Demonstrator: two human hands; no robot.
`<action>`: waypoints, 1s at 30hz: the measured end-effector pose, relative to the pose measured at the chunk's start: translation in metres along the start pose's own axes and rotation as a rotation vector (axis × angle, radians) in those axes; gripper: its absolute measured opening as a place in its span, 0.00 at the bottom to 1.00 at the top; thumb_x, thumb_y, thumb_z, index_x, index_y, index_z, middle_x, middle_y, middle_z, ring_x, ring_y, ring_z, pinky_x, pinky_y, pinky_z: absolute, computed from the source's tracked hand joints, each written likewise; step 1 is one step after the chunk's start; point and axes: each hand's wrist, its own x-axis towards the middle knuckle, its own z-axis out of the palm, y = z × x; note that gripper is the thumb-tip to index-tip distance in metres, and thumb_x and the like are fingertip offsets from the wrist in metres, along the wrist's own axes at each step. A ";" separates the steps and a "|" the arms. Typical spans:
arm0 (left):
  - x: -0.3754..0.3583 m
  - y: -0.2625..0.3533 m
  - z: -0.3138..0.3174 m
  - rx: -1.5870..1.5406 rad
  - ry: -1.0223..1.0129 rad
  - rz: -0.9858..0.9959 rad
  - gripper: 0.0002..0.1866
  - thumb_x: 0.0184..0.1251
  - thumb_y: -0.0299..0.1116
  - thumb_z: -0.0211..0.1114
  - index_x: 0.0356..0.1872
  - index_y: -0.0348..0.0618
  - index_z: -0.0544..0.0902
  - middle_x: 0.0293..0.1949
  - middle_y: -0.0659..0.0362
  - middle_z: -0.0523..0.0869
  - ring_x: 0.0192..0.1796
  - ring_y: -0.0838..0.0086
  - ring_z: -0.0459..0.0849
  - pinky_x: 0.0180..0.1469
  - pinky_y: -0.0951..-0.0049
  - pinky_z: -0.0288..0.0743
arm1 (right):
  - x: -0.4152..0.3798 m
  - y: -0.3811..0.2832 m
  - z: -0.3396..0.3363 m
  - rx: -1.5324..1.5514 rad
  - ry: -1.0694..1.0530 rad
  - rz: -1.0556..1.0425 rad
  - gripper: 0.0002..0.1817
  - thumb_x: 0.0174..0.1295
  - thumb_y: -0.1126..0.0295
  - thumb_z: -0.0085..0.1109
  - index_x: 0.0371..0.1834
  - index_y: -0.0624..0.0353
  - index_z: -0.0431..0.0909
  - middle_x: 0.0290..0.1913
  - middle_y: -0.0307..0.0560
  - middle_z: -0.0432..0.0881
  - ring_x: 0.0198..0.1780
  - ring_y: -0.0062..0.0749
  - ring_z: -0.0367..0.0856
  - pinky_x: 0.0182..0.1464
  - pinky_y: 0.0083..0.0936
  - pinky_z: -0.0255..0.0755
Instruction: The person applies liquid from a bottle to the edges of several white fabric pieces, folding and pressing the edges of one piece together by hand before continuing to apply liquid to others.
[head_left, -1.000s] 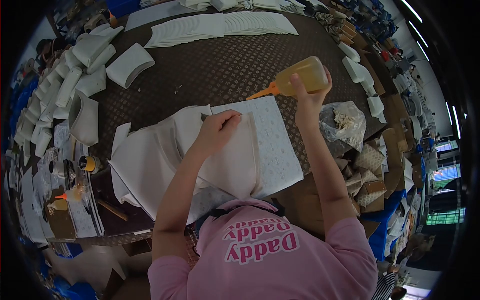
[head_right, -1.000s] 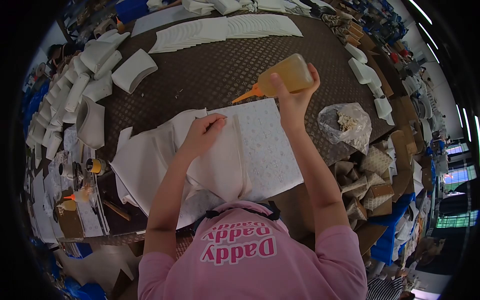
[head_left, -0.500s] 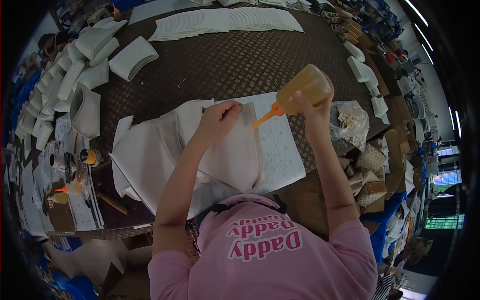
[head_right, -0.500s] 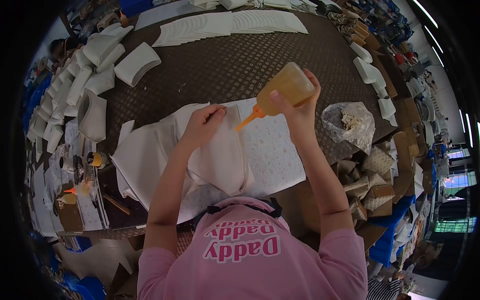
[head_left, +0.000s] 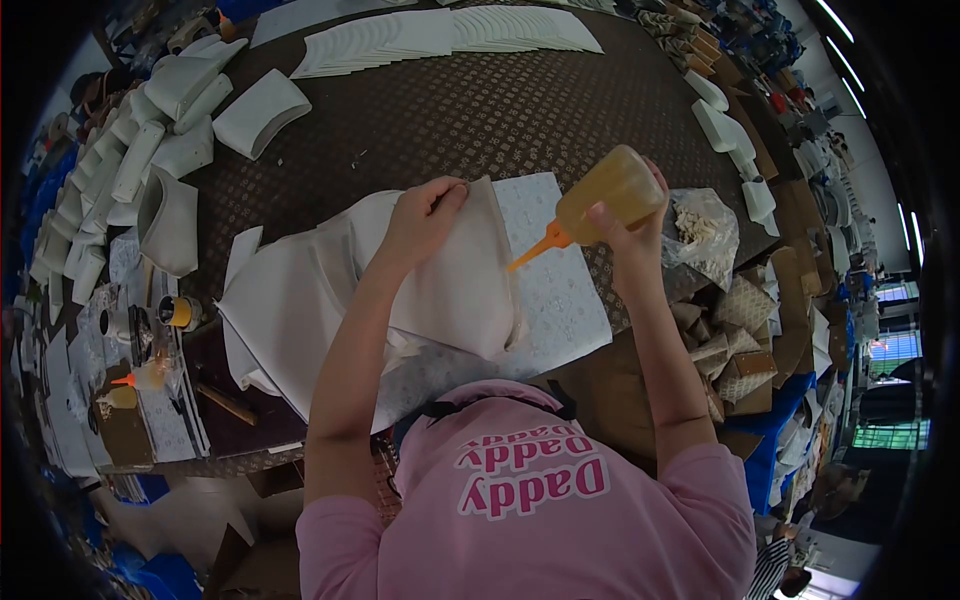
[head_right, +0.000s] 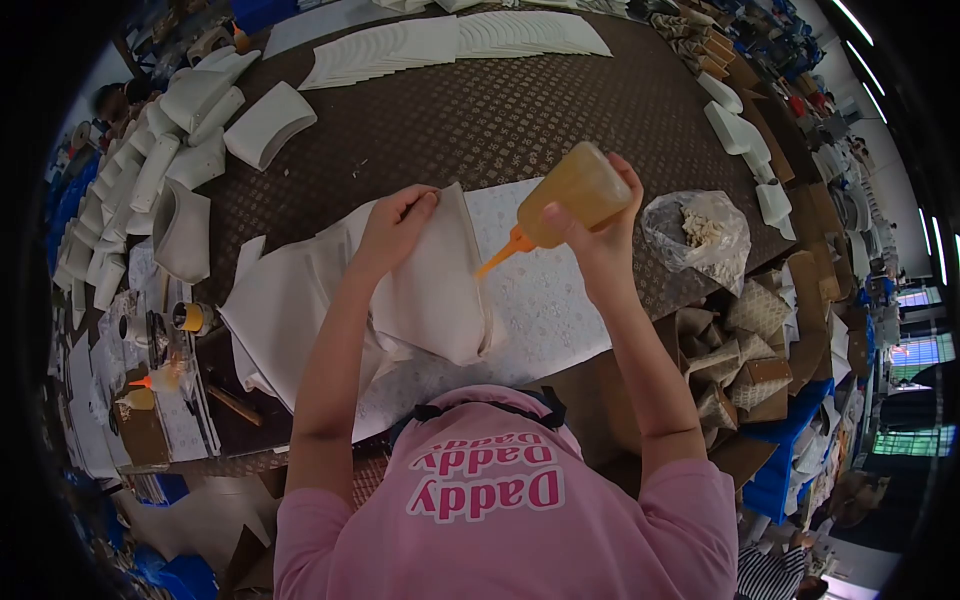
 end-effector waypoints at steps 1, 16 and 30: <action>0.001 -0.001 0.000 0.002 0.004 0.000 0.13 0.71 0.35 0.56 0.45 0.37 0.82 0.31 0.65 0.83 0.36 0.85 0.76 0.41 0.82 0.69 | -0.002 0.001 -0.001 -0.030 -0.019 -0.007 0.48 0.48 0.70 0.73 0.68 0.56 0.46 0.60 0.48 0.64 0.60 0.33 0.69 0.60 0.34 0.70; 0.005 -0.002 0.001 0.072 0.088 0.007 0.13 0.70 0.35 0.57 0.44 0.36 0.82 0.28 0.61 0.83 0.33 0.81 0.77 0.39 0.80 0.70 | -0.030 0.005 0.007 -0.180 -0.065 -0.042 0.48 0.46 0.71 0.75 0.65 0.53 0.49 0.59 0.51 0.66 0.59 0.35 0.71 0.57 0.32 0.73; -0.010 0.003 0.013 0.070 0.112 -0.003 0.14 0.69 0.37 0.57 0.45 0.38 0.82 0.31 0.53 0.86 0.33 0.72 0.82 0.38 0.74 0.73 | 0.001 -0.022 -0.002 -0.067 0.010 -0.007 0.49 0.46 0.69 0.74 0.66 0.57 0.47 0.57 0.50 0.66 0.57 0.35 0.72 0.54 0.34 0.75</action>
